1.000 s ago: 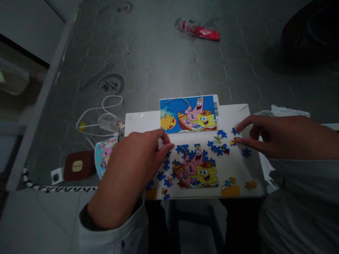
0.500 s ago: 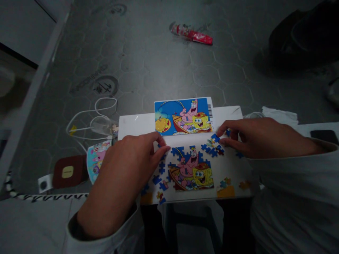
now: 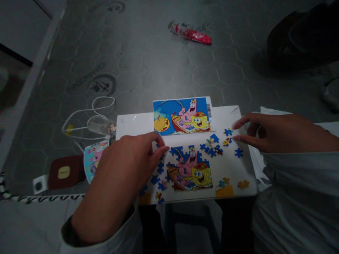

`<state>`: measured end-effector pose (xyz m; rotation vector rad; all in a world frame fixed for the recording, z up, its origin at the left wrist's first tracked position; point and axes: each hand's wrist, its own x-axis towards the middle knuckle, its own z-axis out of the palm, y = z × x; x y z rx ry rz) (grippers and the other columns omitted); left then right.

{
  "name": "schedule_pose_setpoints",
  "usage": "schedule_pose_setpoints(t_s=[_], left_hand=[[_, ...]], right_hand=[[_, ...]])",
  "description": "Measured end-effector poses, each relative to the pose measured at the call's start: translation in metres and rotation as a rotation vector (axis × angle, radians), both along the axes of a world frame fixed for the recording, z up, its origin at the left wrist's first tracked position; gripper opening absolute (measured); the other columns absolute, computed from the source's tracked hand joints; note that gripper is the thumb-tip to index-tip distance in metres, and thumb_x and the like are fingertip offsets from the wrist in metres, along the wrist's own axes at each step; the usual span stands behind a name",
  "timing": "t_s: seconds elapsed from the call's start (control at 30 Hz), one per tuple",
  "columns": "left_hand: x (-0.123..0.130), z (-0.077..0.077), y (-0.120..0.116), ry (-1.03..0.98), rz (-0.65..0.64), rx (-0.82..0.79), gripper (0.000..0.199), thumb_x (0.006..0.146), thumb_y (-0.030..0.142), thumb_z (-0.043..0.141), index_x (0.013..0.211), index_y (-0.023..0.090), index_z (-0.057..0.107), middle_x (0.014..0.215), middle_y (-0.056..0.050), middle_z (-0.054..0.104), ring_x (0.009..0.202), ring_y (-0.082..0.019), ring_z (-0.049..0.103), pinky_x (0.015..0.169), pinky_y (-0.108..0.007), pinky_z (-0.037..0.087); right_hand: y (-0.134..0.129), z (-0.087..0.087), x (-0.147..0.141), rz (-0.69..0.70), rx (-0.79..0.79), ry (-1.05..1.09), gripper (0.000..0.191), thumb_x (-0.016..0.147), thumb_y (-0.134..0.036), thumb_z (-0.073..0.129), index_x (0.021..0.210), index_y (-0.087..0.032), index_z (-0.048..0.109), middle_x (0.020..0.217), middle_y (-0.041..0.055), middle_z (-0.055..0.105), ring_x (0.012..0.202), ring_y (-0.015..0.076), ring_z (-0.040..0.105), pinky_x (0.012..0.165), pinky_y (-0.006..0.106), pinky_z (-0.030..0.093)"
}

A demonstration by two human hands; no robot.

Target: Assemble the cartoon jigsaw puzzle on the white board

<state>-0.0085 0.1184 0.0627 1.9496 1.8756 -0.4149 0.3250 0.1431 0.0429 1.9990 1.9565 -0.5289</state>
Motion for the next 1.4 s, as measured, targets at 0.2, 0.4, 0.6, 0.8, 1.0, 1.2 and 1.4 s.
schedule_pose_setpoints(t_s=[0.2,0.4,0.6,0.8,1.0,1.2,1.4], left_hand=[[0.001,0.001,0.001,0.01,0.01,-0.013,0.019,0.105,0.042,0.064,0.11,0.036,0.081,0.082,-0.005,0.079,0.074,-0.031,0.071,0.067,-0.038,0.035],[0.001,0.0,0.001,0.004,-0.003,-0.001,0.021,0.105,0.044,0.062,0.11,0.035,0.08,0.08,-0.005,0.079,0.074,-0.033,0.072,0.067,-0.039,0.036],[0.0,0.0,0.001,0.013,0.0,-0.008,0.022,0.105,0.045,0.062,0.112,0.036,0.081,0.081,-0.005,0.08,0.076,-0.032,0.072,0.067,-0.038,0.034],[0.001,0.0,0.003,0.007,0.021,-0.049,0.023,0.105,0.047,0.062,0.114,0.036,0.08,0.086,-0.004,0.081,0.077,-0.031,0.072,0.068,-0.038,0.035],[0.001,0.003,0.004,-0.007,0.033,-0.075,0.023,0.107,0.045,0.061,0.116,0.036,0.08,0.091,-0.003,0.083,0.08,-0.031,0.073,0.069,-0.037,0.034],[0.001,0.006,0.004,-0.019,0.037,-0.086,0.023,0.109,0.042,0.06,0.116,0.035,0.081,0.094,-0.005,0.084,0.083,-0.031,0.074,0.071,-0.038,0.034],[0.001,0.006,0.004,-0.013,0.036,-0.089,0.022,0.109,0.044,0.061,0.118,0.036,0.08,0.095,-0.005,0.084,0.083,-0.031,0.074,0.071,-0.038,0.033]], right_hand=[[-0.008,-0.006,0.004,-0.02,-0.152,0.021,0.04,0.08,-0.059,0.085,0.11,-0.034,0.077,0.092,0.0016,0.083,0.077,0.0262,0.076,0.07,0.041,0.055],[-0.006,-0.012,0.007,-0.009,-0.207,0.036,0.043,0.076,-0.06,0.086,0.106,-0.033,0.075,0.094,0.0013,0.083,0.078,0.0266,0.076,0.075,0.045,0.058],[0.0,-0.008,-0.005,-0.002,-0.125,0.031,0.037,0.078,-0.063,0.085,0.096,-0.032,0.075,0.093,0.003,0.085,0.077,0.0287,0.077,0.072,0.045,0.057],[0.005,-0.003,-0.015,-0.004,-0.177,-0.036,0.023,0.08,-0.045,0.086,0.1,-0.033,0.082,0.09,0.0015,0.083,0.075,0.0255,0.075,0.075,0.043,0.055],[0.003,-0.004,-0.013,-0.026,-0.152,-0.001,0.025,0.08,-0.041,0.085,0.103,-0.034,0.082,0.089,0.0021,0.083,0.074,0.0254,0.075,0.071,0.041,0.054],[-0.001,-0.009,-0.011,-0.021,-0.162,0.024,0.02,0.084,-0.047,0.08,0.097,-0.032,0.078,0.09,0.0041,0.082,0.075,0.0257,0.074,0.069,0.04,0.053],[-0.003,-0.008,-0.015,-0.028,-0.238,-0.022,0.024,0.083,-0.053,0.081,0.082,-0.031,0.073,0.085,0.0055,0.079,0.078,0.0272,0.074,0.068,0.04,0.052]])
